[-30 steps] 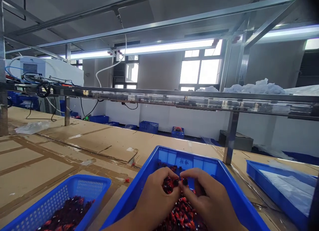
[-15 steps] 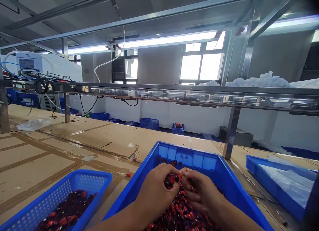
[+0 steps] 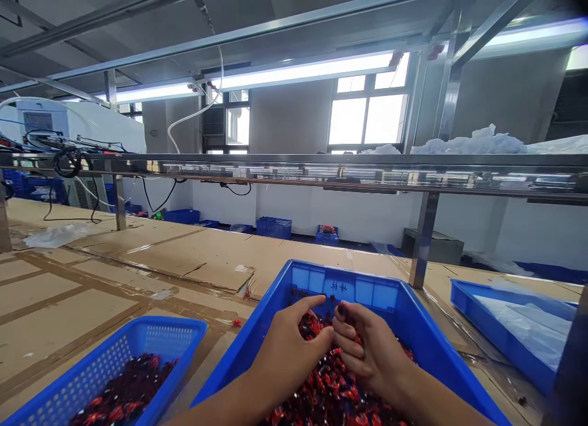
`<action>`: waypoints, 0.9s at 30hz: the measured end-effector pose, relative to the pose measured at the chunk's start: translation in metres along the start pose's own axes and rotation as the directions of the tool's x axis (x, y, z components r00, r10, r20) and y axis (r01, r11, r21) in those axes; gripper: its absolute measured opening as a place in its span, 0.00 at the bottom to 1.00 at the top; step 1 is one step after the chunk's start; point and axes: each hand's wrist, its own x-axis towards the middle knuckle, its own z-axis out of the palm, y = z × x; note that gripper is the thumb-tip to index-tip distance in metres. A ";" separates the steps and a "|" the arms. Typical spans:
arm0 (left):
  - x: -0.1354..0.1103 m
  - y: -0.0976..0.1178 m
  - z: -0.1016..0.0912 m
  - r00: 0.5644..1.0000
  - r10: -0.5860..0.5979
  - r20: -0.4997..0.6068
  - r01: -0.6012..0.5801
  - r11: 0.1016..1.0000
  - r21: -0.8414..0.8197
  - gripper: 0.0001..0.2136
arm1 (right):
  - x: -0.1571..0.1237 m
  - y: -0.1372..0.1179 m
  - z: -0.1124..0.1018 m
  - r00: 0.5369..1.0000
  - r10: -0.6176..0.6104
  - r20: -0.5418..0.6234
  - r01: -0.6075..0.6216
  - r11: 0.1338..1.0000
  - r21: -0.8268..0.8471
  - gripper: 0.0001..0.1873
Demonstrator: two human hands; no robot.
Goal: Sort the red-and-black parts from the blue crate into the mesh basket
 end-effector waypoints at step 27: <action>-0.003 -0.005 0.012 0.988 0.011 0.157 -0.005 0.999 -0.043 0.03 | -0.035 -0.003 0.027 0.733 -0.586 0.346 0.393 -0.049 -0.918 0.04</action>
